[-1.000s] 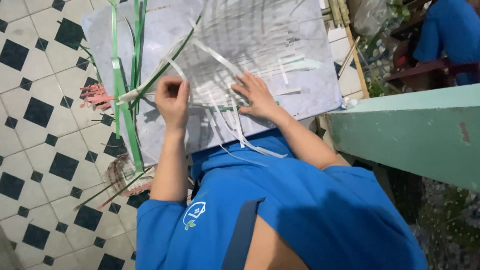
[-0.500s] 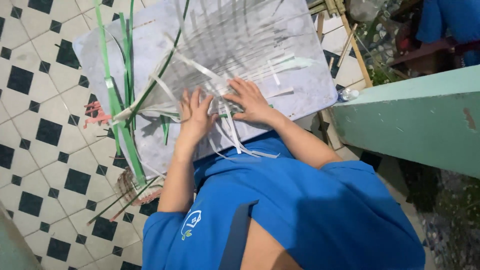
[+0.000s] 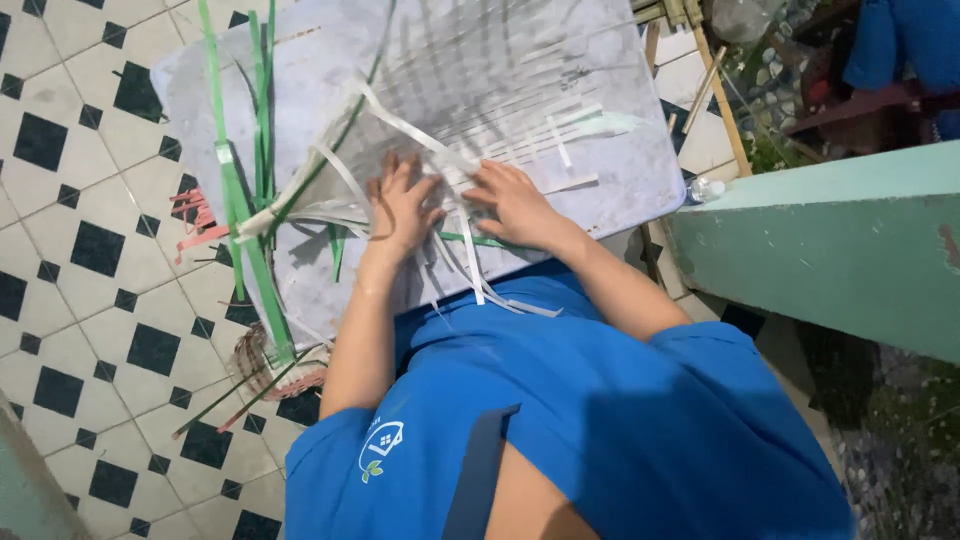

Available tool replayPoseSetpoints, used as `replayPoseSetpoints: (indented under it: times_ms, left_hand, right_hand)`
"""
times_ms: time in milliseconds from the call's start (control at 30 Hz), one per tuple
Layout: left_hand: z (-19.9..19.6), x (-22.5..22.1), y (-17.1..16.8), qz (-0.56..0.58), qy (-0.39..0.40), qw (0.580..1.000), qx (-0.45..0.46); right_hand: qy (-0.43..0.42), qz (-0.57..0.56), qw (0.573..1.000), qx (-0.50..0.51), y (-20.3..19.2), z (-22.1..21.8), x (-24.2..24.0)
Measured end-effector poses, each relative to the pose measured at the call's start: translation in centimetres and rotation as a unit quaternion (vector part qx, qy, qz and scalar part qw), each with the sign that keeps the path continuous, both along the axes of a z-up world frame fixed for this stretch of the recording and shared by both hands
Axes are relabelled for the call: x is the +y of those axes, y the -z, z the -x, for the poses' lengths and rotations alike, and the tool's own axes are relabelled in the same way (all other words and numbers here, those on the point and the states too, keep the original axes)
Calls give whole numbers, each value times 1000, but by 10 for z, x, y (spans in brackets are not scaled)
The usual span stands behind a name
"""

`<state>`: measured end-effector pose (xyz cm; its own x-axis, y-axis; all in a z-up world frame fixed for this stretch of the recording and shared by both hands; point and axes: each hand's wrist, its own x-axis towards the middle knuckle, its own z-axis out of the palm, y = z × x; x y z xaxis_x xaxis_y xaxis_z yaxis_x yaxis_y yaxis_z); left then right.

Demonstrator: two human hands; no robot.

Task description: The person is weaving white and green plastic strips together on a flat surface to create a woven mat or bag component.

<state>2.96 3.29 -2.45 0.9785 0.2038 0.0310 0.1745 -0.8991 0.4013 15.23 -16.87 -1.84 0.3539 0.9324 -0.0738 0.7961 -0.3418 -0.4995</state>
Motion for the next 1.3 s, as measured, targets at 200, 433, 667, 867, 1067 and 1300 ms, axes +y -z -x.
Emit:
replayPoseSetpoints:
  times_ms: [200,433,667,867,1067,1300]
  left_hand:
    - [7,-3,13,35,-10,999,-2]
    - [10,-14,-3,4,-17,1000,4]
    - [8,-19,-14,-39,-38,997,54]
    - [0,-15,8,-66,-66,995,33]
    - [-5,-14,10,3,-62,998,10]
    - [0,-10,9,19,-4,992,123]
  right_hand:
    - [70,-78,989,-106,43,11,-28]
    - [123,100,986,-40,-11,22,-49]
    - [113,121,983,85,-37,38,-36]
    - [124,141,981,41,-40,11,-24]
    - [81,50,995,-7,-26,-25,-22]
    - [11,-58,993,-103,6,-50,-15]
